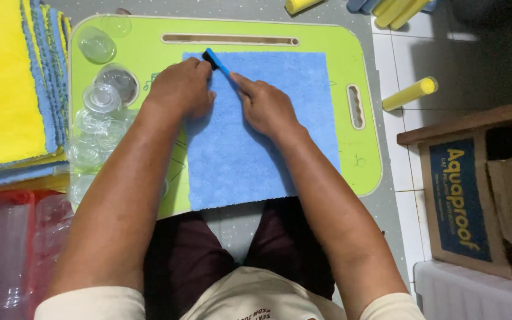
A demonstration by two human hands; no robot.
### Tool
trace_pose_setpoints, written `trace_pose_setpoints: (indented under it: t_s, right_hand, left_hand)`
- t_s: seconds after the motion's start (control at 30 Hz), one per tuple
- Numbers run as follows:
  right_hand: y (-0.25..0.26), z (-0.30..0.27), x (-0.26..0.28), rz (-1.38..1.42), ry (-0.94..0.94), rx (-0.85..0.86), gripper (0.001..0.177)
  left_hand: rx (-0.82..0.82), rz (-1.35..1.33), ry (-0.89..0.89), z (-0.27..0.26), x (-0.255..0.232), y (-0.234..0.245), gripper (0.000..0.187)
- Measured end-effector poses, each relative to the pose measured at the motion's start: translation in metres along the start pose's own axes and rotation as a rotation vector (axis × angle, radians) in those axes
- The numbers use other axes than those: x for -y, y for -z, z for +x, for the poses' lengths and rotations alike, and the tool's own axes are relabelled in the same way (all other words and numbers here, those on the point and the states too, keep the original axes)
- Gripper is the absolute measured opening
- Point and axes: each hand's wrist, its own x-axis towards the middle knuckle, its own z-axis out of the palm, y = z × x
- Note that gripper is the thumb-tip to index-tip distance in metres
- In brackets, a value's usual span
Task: Preparing microfiber cloths by brushing them for debris, folding them, and inserting them into plastic storage tubes.
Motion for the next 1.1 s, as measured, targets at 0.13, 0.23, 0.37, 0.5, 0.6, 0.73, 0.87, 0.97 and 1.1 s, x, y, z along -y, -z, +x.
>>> trace_pose_setpoints:
  t_s: [0.13, 0.23, 0.37, 0.5, 0.6, 0.73, 0.87, 0.97, 1.1]
  right_hand:
    - [0.031, -0.023, -0.042, -0.095, -0.116, -0.023, 0.051]
    - [0.057, -0.049, -0.087, -0.092, -0.23, -0.1, 0.046]
    - [0.089, -0.071, -0.123, -0.034, -0.407, -0.129, 0.047]
    - [0.098, -0.09, -0.137, 0.045, -0.471, -0.185, 0.047]
    - [0.097, -0.102, -0.134, 0.03, -0.438, -0.243, 0.043]
    - [0.077, -0.133, -0.138, -0.03, -0.273, -0.396, 0.033]
    - [0.062, -0.176, -0.144, -0.033, -0.266, -0.406, 0.031]
    - [0.049, -0.203, -0.154, -0.114, -0.256, -0.461, 0.026]
    - [0.046, -0.226, -0.139, -0.17, -0.246, -0.484, 0.025]
  left_hand:
    - [0.015, 0.04, 0.026, -0.004, -0.001, 0.002, 0.045]
    - [0.006, 0.029, 0.037, -0.007, -0.004, 0.002, 0.04]
    - [-0.009, 0.009, 0.033, -0.013, -0.008, 0.006, 0.039]
    - [-0.095, 0.07, 0.031, -0.013, 0.004, -0.01, 0.042]
    - [-0.184, 0.125, 0.009, -0.009, 0.013, -0.024, 0.041]
    - [-0.418, 0.261, -0.192, 0.004, 0.031, -0.057, 0.037]
    - [-0.533, 0.205, -0.31, -0.056, -0.02, -0.046, 0.031]
    - [-0.529, 0.099, -0.376, -0.111, -0.054, -0.059, 0.031]
    - [-0.465, 0.087, -0.413, -0.165, -0.061, -0.1, 0.049]
